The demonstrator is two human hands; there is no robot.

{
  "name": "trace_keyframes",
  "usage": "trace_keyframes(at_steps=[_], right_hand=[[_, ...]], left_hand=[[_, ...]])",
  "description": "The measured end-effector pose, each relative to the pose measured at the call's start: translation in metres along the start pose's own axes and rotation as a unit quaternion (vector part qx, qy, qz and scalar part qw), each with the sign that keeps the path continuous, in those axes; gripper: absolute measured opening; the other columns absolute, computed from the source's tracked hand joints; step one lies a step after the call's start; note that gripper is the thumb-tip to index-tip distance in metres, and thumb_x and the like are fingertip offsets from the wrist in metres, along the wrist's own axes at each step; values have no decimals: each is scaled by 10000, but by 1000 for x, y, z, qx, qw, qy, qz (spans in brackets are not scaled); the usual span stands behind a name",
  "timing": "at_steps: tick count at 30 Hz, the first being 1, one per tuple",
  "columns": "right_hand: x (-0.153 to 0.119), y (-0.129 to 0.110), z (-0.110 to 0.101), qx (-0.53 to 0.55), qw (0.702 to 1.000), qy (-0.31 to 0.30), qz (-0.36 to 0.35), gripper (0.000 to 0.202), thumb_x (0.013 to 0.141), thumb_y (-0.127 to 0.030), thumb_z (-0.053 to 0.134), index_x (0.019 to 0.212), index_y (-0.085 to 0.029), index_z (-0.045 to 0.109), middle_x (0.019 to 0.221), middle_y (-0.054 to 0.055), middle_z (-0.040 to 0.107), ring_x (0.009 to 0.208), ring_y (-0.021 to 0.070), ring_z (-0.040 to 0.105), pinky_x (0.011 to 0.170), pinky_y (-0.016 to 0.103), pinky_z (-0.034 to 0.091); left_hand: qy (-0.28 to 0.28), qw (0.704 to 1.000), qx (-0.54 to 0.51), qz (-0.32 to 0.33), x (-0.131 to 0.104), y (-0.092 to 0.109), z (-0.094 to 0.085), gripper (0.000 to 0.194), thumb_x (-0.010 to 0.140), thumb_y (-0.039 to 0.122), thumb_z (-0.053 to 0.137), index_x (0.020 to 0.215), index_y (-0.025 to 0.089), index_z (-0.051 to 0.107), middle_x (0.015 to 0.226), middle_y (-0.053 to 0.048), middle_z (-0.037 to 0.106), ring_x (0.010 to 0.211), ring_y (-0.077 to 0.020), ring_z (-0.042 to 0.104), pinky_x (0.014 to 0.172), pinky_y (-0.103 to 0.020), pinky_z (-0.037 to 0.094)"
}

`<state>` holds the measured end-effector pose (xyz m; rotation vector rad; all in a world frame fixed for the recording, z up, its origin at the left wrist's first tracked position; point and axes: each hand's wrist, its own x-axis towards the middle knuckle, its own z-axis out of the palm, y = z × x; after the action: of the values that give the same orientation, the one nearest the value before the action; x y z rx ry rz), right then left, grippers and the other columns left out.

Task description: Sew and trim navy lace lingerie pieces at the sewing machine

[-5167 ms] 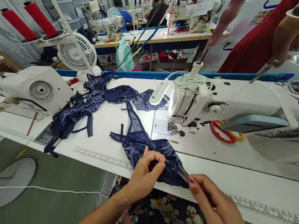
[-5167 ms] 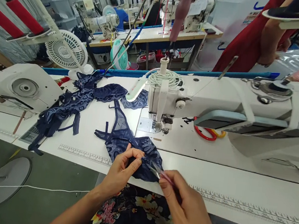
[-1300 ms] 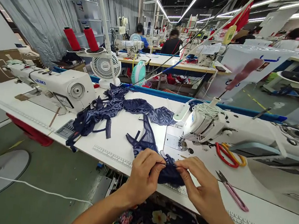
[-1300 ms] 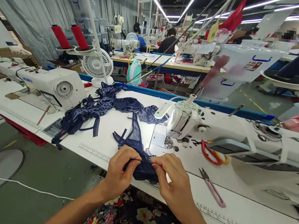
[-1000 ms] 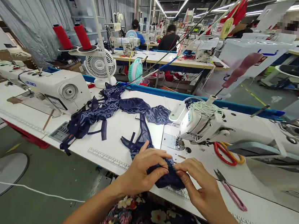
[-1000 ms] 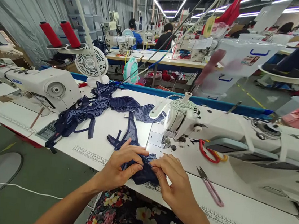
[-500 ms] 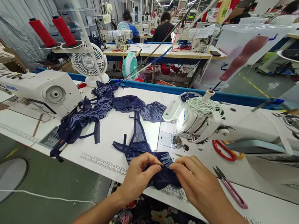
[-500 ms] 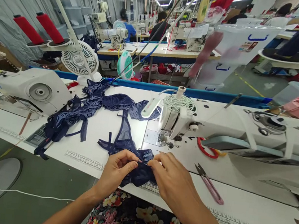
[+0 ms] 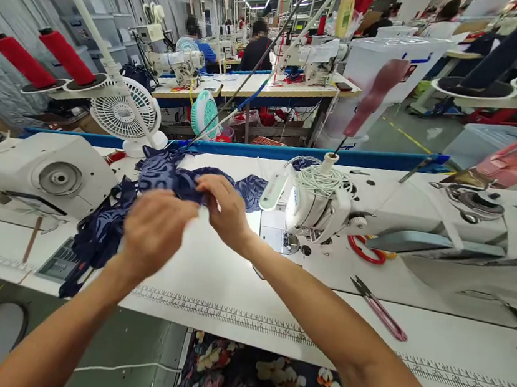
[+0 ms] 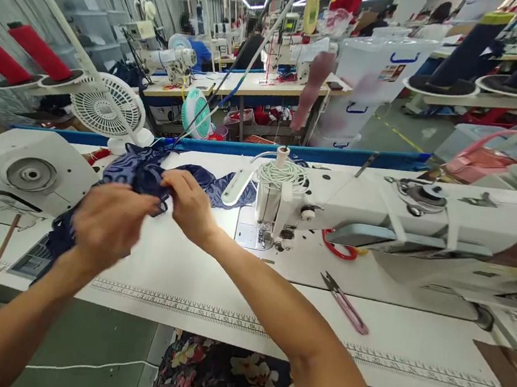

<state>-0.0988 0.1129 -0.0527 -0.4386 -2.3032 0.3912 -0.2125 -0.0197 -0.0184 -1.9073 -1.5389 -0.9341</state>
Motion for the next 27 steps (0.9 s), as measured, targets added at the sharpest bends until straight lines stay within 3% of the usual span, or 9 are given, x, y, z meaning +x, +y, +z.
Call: trace_keyframes(at_steps=[3, 6, 9, 11, 14, 17, 20, 23, 27], right_hand=[[-50, 36, -12, -18, 998, -38, -36, 344, 948, -22, 307, 1047, -178, 597, 1126, 74, 652, 1026, 131, 602, 822, 244, 496], [-108, 62, -34, -59, 994, -73, -60, 274, 923, -42, 409, 945, -188, 639, 1133, 73, 671, 962, 163, 624, 769, 266, 491], [-146, 65, -63, -111, 991, -66, -34, 296, 938, -52, 400, 1030, -176, 653, 1115, 108, 666, 963, 196, 617, 769, 302, 466], [-163, 61, -82, -136, 989, -57, -14, 286, 943, -62, 407, 1032, -170, 656, 992, 93, 680, 899, 188, 626, 763, 298, 452], [-177, 61, -99, -190, 980, -60, 1, 221, 969, -155, 454, 1016, -168, 670, 798, 46, 678, 724, 146, 630, 651, 256, 428], [-174, 72, -95, -230, 967, -101, 45, 235, 983, -215, 442, 1063, -196, 663, 638, 16, 640, 528, 118, 555, 487, 250, 313], [-155, 82, -79, -227, 959, -138, 96, 207, 957, -212, 460, 1077, -196, 628, 615, 36, 623, 496, 127, 513, 476, 243, 273], [-142, 84, -70, -216, 960, -151, 99, 116, 927, -193, 492, 937, -178, 606, 579, 36, 589, 468, 122, 469, 477, 250, 260], [-155, 77, -85, -192, 961, -182, 79, 195, 962, -210, 434, 805, -197, 548, 476, -29, 499, 375, 106, 390, 427, 261, 187]], left_hand=[[-114, 988, 21, 104, -23, 40, 41, 180, 940, 93, 476, 960, 211, 610, 793, -21, 673, 713, -159, 587, 776, -326, 445], [-167, 981, -50, 86, -46, 83, 91, 237, 969, 93, 387, 933, 188, 600, 712, -20, 630, 633, -142, 549, 798, -337, 439], [-197, 975, -81, 69, -50, 103, 111, 244, 967, 84, 370, 964, 162, 601, 689, -30, 606, 642, -153, 556, 760, -333, 445], [-228, 965, -91, 89, -43, 101, 110, 213, 974, 113, 393, 1004, 152, 601, 738, -45, 633, 692, -164, 581, 773, -343, 462], [-253, 947, -125, 153, -31, 85, 105, 188, 970, 117, 436, 1036, 160, 606, 962, -78, 693, 915, -180, 629, 962, -400, 453], [-252, 938, -148, 185, -25, 67, 111, 157, 975, 176, 481, 1040, 168, 623, 1161, -101, 677, 1190, -230, 569, 1149, -553, 271], [-275, 939, -148, 147, -26, 57, 119, 211, 948, 347, 560, 1062, 189, 644, 1221, -114, 659, 1259, -305, 525, 1111, -679, 227], [-301, 936, -156, 98, -30, 52, 119, 272, 927, 392, 587, 1125, 216, 651, 1266, -131, 636, 1239, -320, 536, 1026, -602, 393], [-308, 927, -204, 63, -35, 52, 117, 360, 921, 390, 595, 1227, 200, 600, 1310, -159, 604, 1285, -313, 502, 1009, -512, 463]])
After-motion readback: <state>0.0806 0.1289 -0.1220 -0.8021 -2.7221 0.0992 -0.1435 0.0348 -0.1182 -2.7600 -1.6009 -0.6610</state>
